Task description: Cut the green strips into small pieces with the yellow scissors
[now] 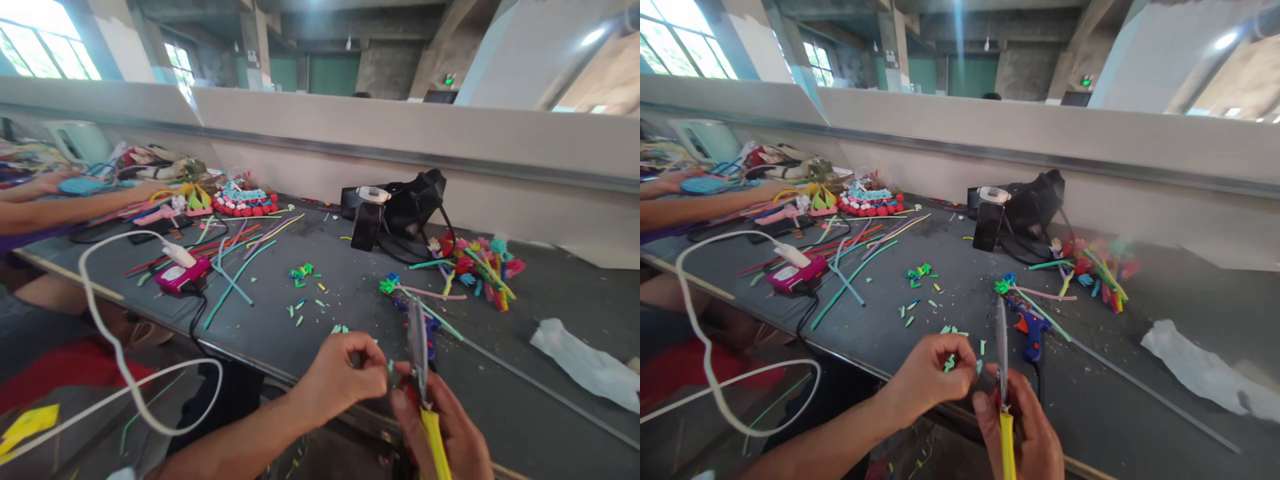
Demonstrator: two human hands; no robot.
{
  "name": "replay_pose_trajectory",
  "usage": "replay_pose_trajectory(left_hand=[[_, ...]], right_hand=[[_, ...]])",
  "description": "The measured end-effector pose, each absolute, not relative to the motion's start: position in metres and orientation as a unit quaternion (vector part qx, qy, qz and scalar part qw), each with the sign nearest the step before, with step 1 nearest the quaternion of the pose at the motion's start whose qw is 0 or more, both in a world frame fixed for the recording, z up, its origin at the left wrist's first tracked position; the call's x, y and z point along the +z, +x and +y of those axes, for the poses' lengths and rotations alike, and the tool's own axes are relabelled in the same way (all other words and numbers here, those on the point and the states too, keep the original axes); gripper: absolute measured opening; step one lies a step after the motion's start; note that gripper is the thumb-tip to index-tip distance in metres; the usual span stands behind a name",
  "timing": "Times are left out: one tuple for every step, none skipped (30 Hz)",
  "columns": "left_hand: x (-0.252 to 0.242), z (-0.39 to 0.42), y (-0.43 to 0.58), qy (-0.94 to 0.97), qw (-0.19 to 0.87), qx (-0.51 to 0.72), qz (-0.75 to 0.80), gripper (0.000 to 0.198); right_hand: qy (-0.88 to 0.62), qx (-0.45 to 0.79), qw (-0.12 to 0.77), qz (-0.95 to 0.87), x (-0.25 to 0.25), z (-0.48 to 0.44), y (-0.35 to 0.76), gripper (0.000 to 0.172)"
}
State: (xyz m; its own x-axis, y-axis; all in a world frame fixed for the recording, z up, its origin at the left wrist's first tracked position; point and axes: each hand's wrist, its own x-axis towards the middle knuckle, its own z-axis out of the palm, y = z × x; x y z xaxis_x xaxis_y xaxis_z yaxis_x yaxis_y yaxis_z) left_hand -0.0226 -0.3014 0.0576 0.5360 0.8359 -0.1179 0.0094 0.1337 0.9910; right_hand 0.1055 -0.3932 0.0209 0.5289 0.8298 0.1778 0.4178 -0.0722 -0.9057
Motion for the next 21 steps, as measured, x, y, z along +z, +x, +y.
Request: replay_pose_trajectory(left_hand=[[0.057,-0.304,-0.023,0.630,0.627,0.296,0.351,0.004],[0.056,-0.306,-0.023,0.676,0.590,0.288,0.335,0.006],[0.055,-0.308,-0.023,0.713,0.553,0.286,0.321,0.008],[0.054,-0.310,-0.022,0.742,0.520,0.289,0.310,0.009],[0.054,-0.311,-0.022,0.761,0.492,0.293,0.305,0.009],[0.053,-0.312,-0.022,0.774,0.472,0.293,0.303,0.009],[0.053,-0.312,-0.021,0.782,0.460,0.289,0.305,0.009],[0.053,-0.312,-0.021,0.787,0.456,0.281,0.307,0.008],[0.053,-0.312,-0.022,0.789,0.456,0.272,0.310,0.007],[0.054,-0.310,-0.022,0.788,0.462,0.262,0.313,0.006],[0.055,-0.309,-0.023,0.782,0.475,0.252,0.316,0.004],[0.056,-0.307,-0.024,0.770,0.496,0.239,0.322,0.004],[0.057,-0.305,-0.025,0.752,0.524,0.223,0.330,0.006],[0.058,-0.303,-0.025,0.729,0.559,0.203,0.341,0.009],[0.059,-0.301,-0.026,0.701,0.595,0.180,0.350,0.012],[0.059,-0.299,-0.027,0.672,0.630,0.158,0.357,0.016],[0.058,-0.298,-0.027,0.643,0.660,0.142,0.361,0.018],[0.057,-0.298,-0.027,0.616,0.687,0.131,0.363,0.020],[0.055,-0.298,-0.027,0.588,0.712,0.126,0.363,0.022],[0.052,-0.298,-0.026,0.562,0.735,0.126,0.359,0.023],[0.049,-0.299,-0.026,0.538,0.754,0.128,0.354,0.023]], right_hand=[[-0.704,0.215,0.528,-0.424,0.021,-0.393,0.108,0.049],[-0.701,0.233,0.534,-0.411,0.021,-0.393,0.111,0.050],[-0.697,0.253,0.537,-0.402,0.019,-0.392,0.113,0.051],[-0.692,0.273,0.538,-0.396,0.017,-0.392,0.116,0.052],[-0.687,0.293,0.537,-0.392,0.015,-0.391,0.118,0.052],[-0.682,0.310,0.537,-0.387,0.014,-0.391,0.119,0.052],[-0.679,0.320,0.541,-0.380,0.014,-0.391,0.119,0.052],[-0.675,0.327,0.547,-0.371,0.014,-0.391,0.118,0.053],[-0.675,0.327,0.554,-0.360,0.016,-0.391,0.116,0.053],[-0.677,0.326,0.559,-0.350,0.019,-0.392,0.114,0.054],[-0.684,0.318,0.563,-0.337,0.022,-0.392,0.112,0.053],[-0.696,0.308,0.561,-0.326,0.025,-0.392,0.110,0.053],[-0.704,0.299,0.559,-0.319,0.028,-0.393,0.109,0.052],[-0.710,0.292,0.558,-0.315,0.030,-0.393,0.108,0.052],[-0.709,0.293,0.557,-0.318,0.031,-0.393,0.108,0.051],[-0.703,0.298,0.558,-0.325,0.031,-0.393,0.109,0.051],[-0.696,0.302,0.559,-0.334,0.031,-0.392,0.109,0.051],[-0.692,0.303,0.559,-0.343,0.030,-0.393,0.110,0.051],[-0.692,0.299,0.556,-0.351,0.030,-0.393,0.110,0.049],[-0.698,0.284,0.554,-0.355,0.029,-0.393,0.109,0.047],[-0.707,0.265,0.549,-0.360,0.030,-0.393,0.108,0.044]])
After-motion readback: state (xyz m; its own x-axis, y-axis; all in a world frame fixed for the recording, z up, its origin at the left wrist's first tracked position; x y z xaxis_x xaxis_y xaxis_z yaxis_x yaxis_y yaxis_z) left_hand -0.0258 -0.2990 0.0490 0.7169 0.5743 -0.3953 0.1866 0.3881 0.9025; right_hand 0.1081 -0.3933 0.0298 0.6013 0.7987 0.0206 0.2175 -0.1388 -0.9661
